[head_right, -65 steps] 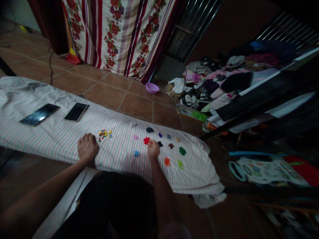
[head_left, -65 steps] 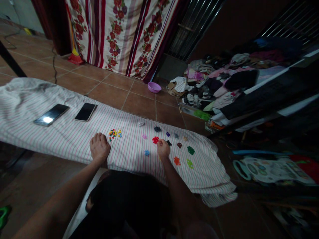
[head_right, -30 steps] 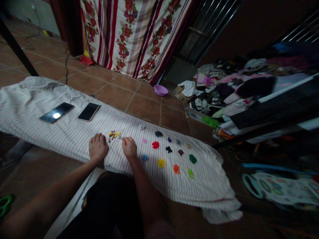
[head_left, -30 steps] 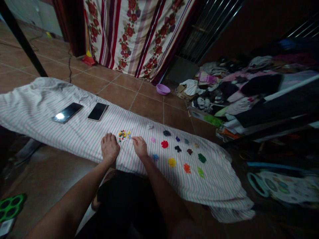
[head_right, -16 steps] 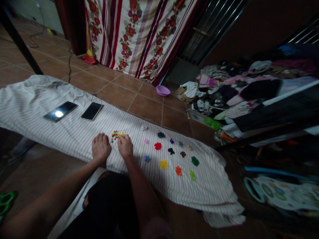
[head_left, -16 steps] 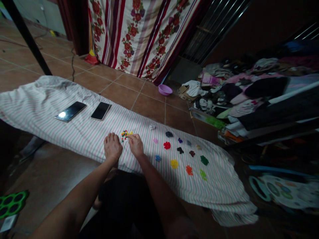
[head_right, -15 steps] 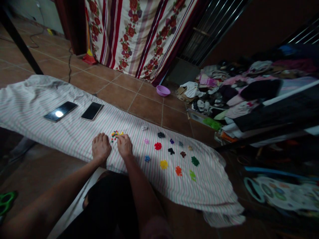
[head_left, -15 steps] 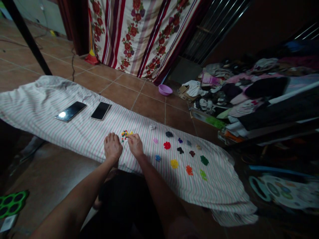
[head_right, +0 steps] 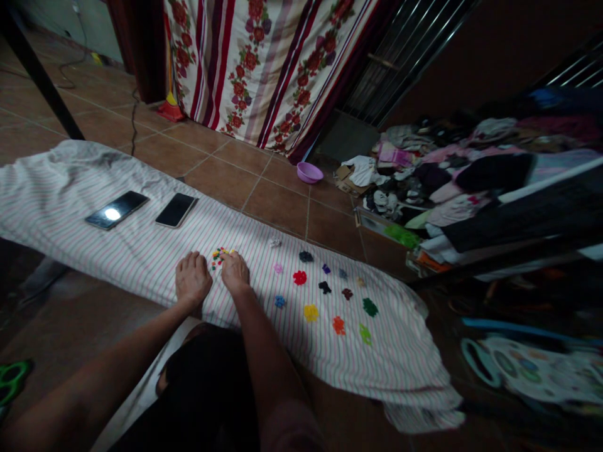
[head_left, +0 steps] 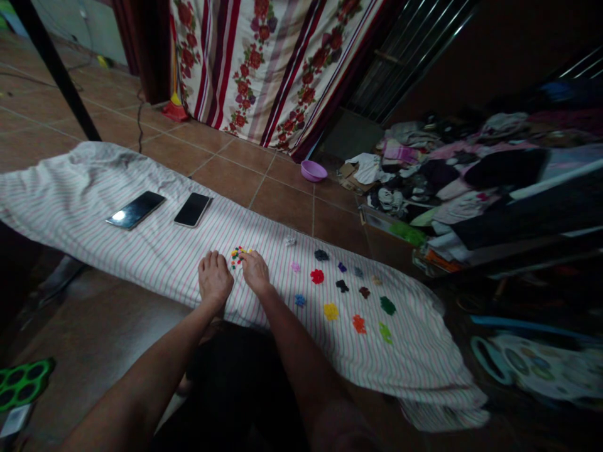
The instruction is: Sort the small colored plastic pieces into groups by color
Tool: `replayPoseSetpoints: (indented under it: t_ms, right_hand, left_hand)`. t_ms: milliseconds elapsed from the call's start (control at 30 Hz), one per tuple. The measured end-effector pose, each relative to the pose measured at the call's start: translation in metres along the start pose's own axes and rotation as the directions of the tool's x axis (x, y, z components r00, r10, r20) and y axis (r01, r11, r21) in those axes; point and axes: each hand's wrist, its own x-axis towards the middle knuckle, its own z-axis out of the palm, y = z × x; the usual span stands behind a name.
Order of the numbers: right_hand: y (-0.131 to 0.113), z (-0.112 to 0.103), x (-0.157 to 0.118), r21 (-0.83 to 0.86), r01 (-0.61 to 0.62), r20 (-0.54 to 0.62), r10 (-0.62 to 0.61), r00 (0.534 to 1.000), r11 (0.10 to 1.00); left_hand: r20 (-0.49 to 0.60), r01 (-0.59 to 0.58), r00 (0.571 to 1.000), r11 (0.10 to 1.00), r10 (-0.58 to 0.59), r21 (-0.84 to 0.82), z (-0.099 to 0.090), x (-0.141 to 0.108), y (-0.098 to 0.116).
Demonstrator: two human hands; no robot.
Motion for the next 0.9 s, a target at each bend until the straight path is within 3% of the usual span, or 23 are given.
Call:
replayPoseSetpoints:
  t_ms: [267, 633, 900]
  right_hand:
    - [-0.002, -0.004, 0.009, 0.022, -0.048, 0.063, 0.047, 0.997, 0.999]
    - [0.001, 0.000, 0.000, 0.129, 0.071, -0.041, -0.066, 0.997, 0.989]
    - [0.002, -0.002, -0.012, 0.162, 0.050, -0.095, -0.035, 0.995, 0.986]
  left_hand:
    - [-0.003, 0.000, 1.000, 1.000, 0.000, -0.008, -0.001, 0.000, 0.000]
    - [0.014, 0.009, 1.000, 1.000, -0.009, -0.021, -0.003, 0.000, 0.002]
    - [-0.001, 0.002, 1.000, 0.999, -0.002, -0.035, -0.005, 0.000, 0.002]
